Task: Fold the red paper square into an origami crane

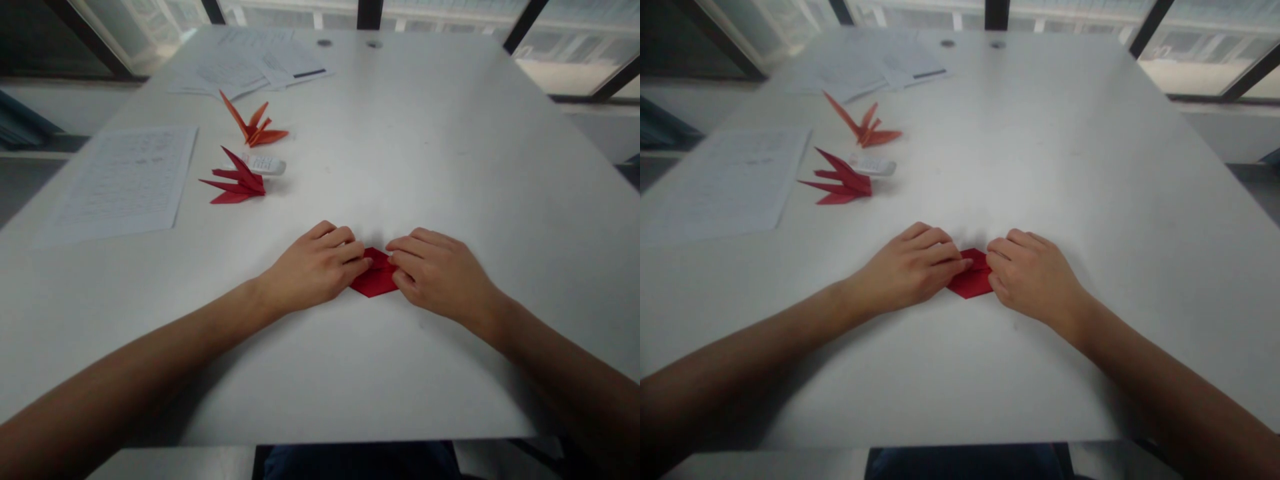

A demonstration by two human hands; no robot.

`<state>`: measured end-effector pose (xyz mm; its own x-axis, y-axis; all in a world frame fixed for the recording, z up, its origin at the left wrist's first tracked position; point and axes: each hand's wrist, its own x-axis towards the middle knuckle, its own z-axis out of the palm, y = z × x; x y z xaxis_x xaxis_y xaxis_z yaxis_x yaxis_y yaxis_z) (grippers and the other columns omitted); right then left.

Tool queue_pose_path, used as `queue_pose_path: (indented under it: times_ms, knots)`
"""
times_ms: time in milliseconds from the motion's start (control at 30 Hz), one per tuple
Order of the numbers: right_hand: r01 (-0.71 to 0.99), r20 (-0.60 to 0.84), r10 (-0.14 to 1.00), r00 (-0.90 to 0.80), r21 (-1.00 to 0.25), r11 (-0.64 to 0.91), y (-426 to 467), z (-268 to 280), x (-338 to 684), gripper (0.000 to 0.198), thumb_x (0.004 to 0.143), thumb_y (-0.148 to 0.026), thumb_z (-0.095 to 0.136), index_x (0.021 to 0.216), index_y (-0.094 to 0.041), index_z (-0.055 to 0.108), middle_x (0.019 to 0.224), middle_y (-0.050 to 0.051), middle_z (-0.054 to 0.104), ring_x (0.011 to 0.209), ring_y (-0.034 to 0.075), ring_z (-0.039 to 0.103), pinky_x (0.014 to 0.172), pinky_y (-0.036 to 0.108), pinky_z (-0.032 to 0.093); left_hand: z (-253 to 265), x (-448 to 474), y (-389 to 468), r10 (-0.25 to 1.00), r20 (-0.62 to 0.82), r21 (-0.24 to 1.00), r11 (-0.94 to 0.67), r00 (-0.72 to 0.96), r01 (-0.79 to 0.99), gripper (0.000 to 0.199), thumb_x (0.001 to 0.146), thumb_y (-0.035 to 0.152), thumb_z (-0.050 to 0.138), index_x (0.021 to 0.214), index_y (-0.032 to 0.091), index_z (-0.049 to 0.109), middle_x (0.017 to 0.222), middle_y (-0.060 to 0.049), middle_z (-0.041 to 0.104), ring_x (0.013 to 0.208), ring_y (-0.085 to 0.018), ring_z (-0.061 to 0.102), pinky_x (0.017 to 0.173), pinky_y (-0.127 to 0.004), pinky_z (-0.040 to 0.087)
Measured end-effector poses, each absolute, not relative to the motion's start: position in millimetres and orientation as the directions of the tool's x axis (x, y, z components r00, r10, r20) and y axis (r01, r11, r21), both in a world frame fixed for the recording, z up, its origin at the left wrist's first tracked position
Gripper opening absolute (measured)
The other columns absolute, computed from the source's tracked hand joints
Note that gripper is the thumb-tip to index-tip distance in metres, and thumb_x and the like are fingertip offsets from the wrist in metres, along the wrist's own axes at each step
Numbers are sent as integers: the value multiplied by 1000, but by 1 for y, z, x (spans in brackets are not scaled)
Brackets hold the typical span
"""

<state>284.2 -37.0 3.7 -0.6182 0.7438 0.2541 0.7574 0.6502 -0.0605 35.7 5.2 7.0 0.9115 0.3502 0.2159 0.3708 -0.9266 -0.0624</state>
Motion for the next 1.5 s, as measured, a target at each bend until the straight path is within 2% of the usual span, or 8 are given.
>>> queue_pose_path:
  times_ms: [200, 400, 600, 833, 933, 1067, 1233, 1500]
  knots:
    - [796, 252, 875, -414, -366, 482, -32, 5, 284, 10, 91, -20, 62, 93, -21, 72, 100, 6, 77, 91, 25, 68, 85, 41, 53, 5, 34, 4, 334, 235, -43, -935, 913, 353, 23, 107, 21, 48, 116, 21, 69, 101, -6, 72, 100, -23, 59, 86, -39, 41]
    - [778, 155, 895, -417, -448, 440, -31, 1, 285, 7, 92, -22, 67, 97, -23, 72, 107, 6, 71, 94, 22, 66, 86, 37, 54, 0, 34, 3, 419, 303, 27, -902, 856, 432, 25, 105, 24, 51, 125, 21, 67, 109, -7, 73, 101, -23, 60, 84, -38, 42]
    - [734, 126, 905, -405, -546, 404, -29, 2, 288, 15, 93, -15, 63, 96, -24, 74, 109, 5, 68, 90, 19, 66, 80, 33, 54, 0, 31, 5, 423, 286, -2, -897, 860, 442, 20, 104, 29, 53, 106, 23, 72, 99, -6, 72, 97, -23, 59, 80, -39, 41]
    - [755, 237, 875, -423, -441, 484, -33, -2, 286, 20, 94, -12, 59, 97, -24, 75, 107, 6, 70, 93, 22, 65, 85, 39, 52, 10, 31, 0, 364, 240, -155, -901, 900, 406, 24, 106, 25, 47, 106, 22, 70, 87, -4, 69, 87, -22, 57, 73, -40, 38]
    - [710, 424, 729, -537, -239, 662, -43, 2, 281, 27, 94, -9, 55, 102, -26, 75, 114, 5, 75, 100, 25, 64, 91, 45, 49, 12, 30, -2, 356, 227, -169, -902, 907, 397, 26, 107, 23, 46, 99, 20, 70, 87, -4, 68, 83, -21, 56, 72, -40, 37]
    - [575, 354, 603, -715, -191, 795, -53, 7, 275, 22, 98, -22, 56, 111, -22, 74, 111, 7, 77, 99, 26, 67, 91, 43, 52, 10, 29, -3, 368, 221, -158, -900, 903, 406, 24, 107, 22, 45, 102, 19, 69, 87, -5, 68, 83, -21, 57, 73, -41, 38]
    - [579, 300, 606, -737, -183, 795, -52, 5, 275, 22, 99, -32, 60, 104, -17, 75, 108, 11, 77, 99, 28, 68, 91, 44, 54, 6, 28, -2, 298, 229, -32, -949, 926, 314, 26, 108, 19, 43, 119, 18, 66, 107, -8, 73, 103, -23, 62, 89, -40, 46]
    - [596, 405, 641, -653, -247, 764, -53, 1, 270, 13, 95, -18, 60, 90, -16, 72, 97, 9, 78, 93, 26, 70, 92, 44, 56, 11, 27, 1, 286, 224, 186, -951, 932, 248, 32, 106, 38, 49, 97, 16, 71, 101, -9, 73, 98, -24, 63, 92, -39, 49]
